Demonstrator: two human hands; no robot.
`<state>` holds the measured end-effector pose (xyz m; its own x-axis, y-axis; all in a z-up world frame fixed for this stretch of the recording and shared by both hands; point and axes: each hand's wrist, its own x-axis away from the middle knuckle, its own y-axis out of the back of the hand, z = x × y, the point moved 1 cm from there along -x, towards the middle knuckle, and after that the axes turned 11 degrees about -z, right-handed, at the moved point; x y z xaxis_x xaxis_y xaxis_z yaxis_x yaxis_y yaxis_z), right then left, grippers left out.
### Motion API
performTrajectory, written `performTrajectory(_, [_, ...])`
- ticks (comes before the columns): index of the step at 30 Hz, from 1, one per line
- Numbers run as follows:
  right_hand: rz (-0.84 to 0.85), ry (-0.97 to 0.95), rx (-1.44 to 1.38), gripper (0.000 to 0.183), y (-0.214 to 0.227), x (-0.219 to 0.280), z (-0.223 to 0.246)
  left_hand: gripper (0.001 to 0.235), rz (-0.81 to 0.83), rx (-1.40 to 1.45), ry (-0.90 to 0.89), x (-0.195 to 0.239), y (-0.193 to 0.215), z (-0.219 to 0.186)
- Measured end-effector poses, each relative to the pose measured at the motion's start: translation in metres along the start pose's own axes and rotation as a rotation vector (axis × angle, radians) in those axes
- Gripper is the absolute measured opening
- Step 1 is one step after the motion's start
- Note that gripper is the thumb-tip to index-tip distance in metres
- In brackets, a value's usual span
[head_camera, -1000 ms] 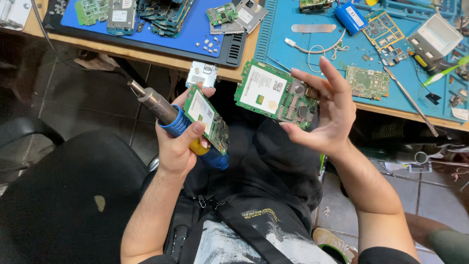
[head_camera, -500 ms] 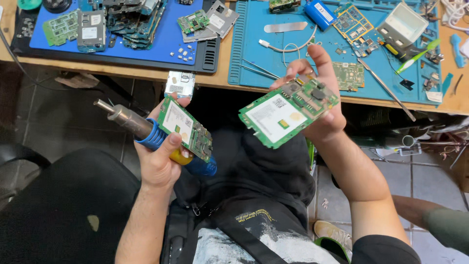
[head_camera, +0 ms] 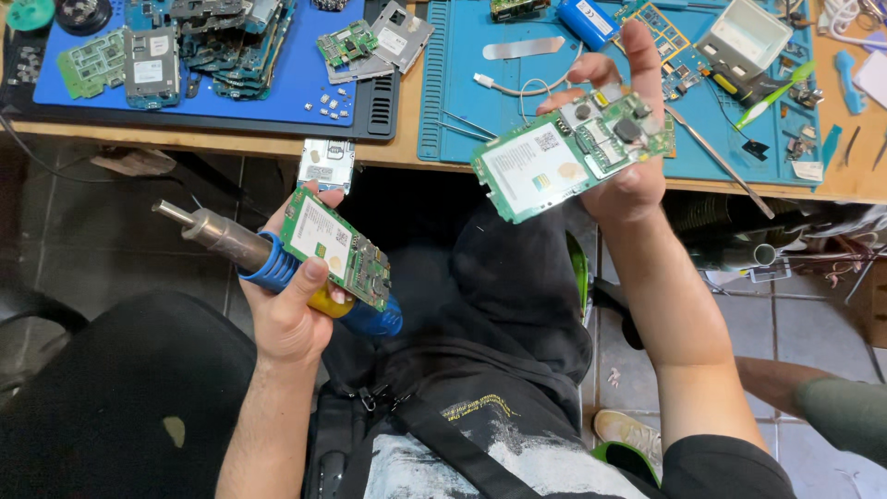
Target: The person uses a hot air rework station and tweezers to remove a component from a small circuit board. They then pick up a green hard drive, use the hot air gun to heat a connector, and pull a ribbon cable from the drive.
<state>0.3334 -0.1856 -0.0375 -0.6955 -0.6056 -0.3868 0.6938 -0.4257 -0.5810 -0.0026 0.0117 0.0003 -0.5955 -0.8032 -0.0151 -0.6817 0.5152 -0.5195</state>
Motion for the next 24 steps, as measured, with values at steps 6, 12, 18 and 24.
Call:
performTrajectory(6, [-0.2, -0.2, -0.314, 0.125, -0.023, 0.006, 0.005, 0.082, -0.012, -0.021, -0.001, 0.0, 0.001, 0.001])
performTrajectory(12, [-0.042, -0.29, -0.32, 0.08, -0.058, 0.015, 0.011, 0.083, -0.016, -0.039, -0.019, -0.001, 0.004, 0.003])
performTrajectory(18, [0.05, -0.328, -0.366, 0.079, -0.078, 0.041, 0.013, 0.082, -0.013, -0.05, -0.001, 0.0, 0.004, 0.002])
performTrajectory(24, [0.046, -0.482, -0.493, 0.082, -0.094, 0.066, 0.012, 0.083, -0.02, -0.078, -0.038, -0.001, 0.004, 0.003])
